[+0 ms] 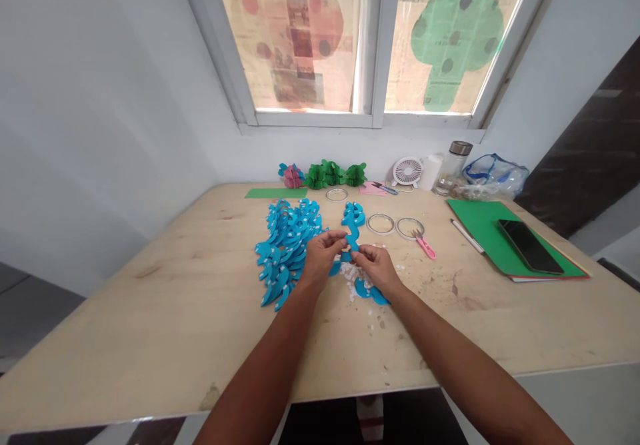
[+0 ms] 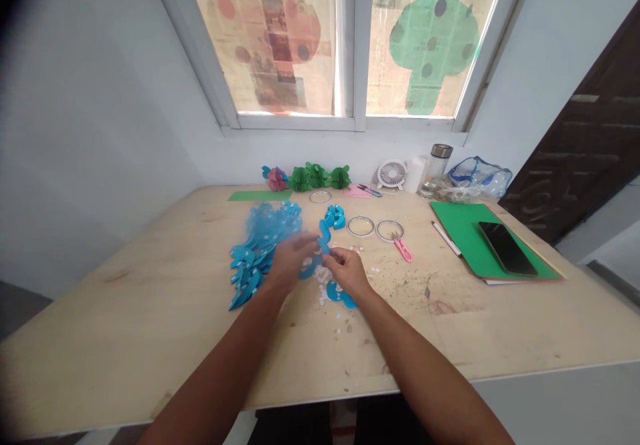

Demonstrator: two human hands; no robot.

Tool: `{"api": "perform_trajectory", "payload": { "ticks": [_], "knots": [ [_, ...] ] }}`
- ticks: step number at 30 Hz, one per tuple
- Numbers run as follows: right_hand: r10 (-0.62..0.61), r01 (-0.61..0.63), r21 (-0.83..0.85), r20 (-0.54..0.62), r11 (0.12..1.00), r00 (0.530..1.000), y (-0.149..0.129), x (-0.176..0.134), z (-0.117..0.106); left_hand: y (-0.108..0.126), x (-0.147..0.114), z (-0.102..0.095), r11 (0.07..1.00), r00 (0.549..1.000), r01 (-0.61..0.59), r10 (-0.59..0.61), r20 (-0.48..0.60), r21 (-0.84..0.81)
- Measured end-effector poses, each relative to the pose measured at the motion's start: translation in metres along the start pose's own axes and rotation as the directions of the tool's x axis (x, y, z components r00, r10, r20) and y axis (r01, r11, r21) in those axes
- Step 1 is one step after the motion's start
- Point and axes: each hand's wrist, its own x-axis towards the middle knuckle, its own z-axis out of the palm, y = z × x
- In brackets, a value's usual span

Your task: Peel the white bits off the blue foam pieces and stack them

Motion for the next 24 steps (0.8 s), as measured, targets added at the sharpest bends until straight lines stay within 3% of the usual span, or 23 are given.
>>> {"api": "perform_trajectory", "payload": {
  "ticks": [5,9,16,24],
  "knots": [
    [-0.024,0.032,0.068,-0.113,0.997,0.993,-0.004,0.001,-0.003,0.002,-0.004,0.001,1.000,0.998,0.007,-0.008,0.058,0.014],
    [0.016,0.004,0.144,-0.136,0.990,0.991,-0.004,0.003,-0.005,0.002,-0.006,0.003,0.999,0.992,0.025,-0.022,0.125,-0.021],
    [0.058,-0.028,0.214,-0.135,0.976,0.989,-0.001,0.003,-0.007,-0.001,-0.001,-0.001,0.997,0.982,0.055,-0.045,0.186,-0.053],
    [0.113,-0.085,0.259,-0.097,0.962,0.989,0.008,0.005,-0.008,-0.011,0.003,0.000,0.999,0.983,0.044,-0.040,0.182,-0.015]
  ]
}}
